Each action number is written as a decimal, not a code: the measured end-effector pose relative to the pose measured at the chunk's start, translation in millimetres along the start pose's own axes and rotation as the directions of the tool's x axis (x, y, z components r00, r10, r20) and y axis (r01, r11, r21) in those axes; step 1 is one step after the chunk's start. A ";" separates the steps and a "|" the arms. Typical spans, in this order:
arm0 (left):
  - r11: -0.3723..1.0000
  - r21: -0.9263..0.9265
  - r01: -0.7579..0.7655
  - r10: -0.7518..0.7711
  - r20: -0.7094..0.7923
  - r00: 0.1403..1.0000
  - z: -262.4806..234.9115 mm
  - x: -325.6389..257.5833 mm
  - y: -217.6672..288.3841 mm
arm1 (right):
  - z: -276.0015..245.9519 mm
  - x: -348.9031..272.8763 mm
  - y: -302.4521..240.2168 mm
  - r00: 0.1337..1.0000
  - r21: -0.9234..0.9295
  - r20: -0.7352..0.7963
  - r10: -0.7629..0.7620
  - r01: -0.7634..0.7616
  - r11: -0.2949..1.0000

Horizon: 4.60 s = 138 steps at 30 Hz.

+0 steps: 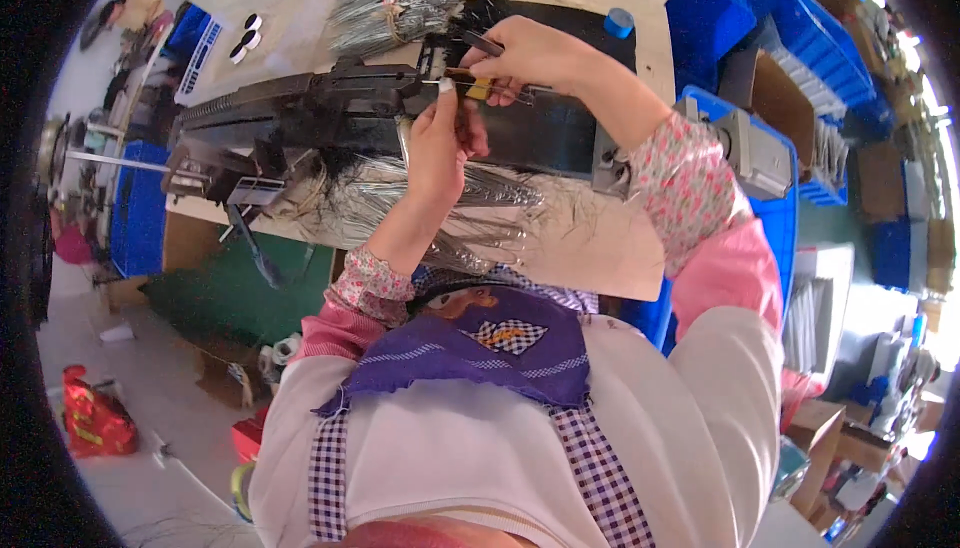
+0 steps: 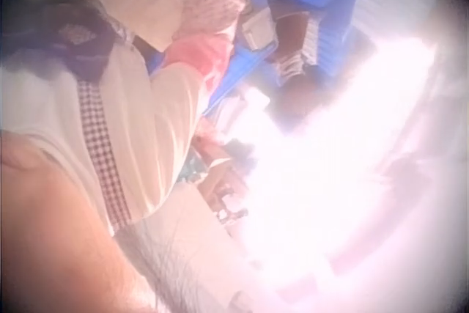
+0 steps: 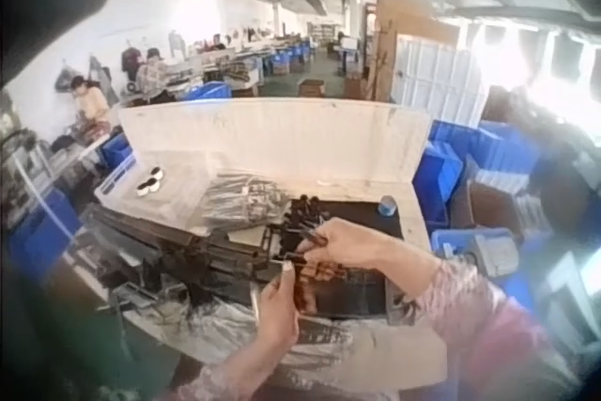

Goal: The worker is inserting silver metal rods into black connector blocks using an assembly machine.

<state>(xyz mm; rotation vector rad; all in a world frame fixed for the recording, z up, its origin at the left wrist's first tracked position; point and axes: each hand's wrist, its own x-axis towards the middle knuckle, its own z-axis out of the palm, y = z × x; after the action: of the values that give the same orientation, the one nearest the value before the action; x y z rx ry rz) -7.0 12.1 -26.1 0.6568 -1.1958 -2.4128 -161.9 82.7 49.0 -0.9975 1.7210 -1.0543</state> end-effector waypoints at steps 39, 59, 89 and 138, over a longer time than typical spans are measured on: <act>0.756 -0.620 0.208 0.048 0.370 0.928 -26.8 3.1 18.6 | 51.2 -23.4 -1.5 0.548 -0.907 -0.037 -0.835 0.333 0.258; 0.813 -0.572 0.111 0.037 0.242 0.970 -15.5 -15.6 32.6 | 28.2 -27.6 -17.2 0.717 -0.721 -0.257 -0.648 0.304 0.622; 0.973 -0.139 0.185 -0.106 0.443 0.890 -21.8 -88.3 4.2 | 198.0 -66.4 142.3 0.931 -0.755 -0.050 -0.362 0.202 0.624; 0.037 0.505 -0.862 0.403 0.782 0.475 10.0 -74.3 34.4 | 44.4 -134.2 41.2 0.595 -0.754 -0.311 -0.741 0.320 0.574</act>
<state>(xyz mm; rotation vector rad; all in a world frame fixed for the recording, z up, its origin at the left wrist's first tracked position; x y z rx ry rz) 52.7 36.9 25.2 -0.3461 -2.3341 -0.8816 -86.7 208.4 33.1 -1.9276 2.4725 -1.3201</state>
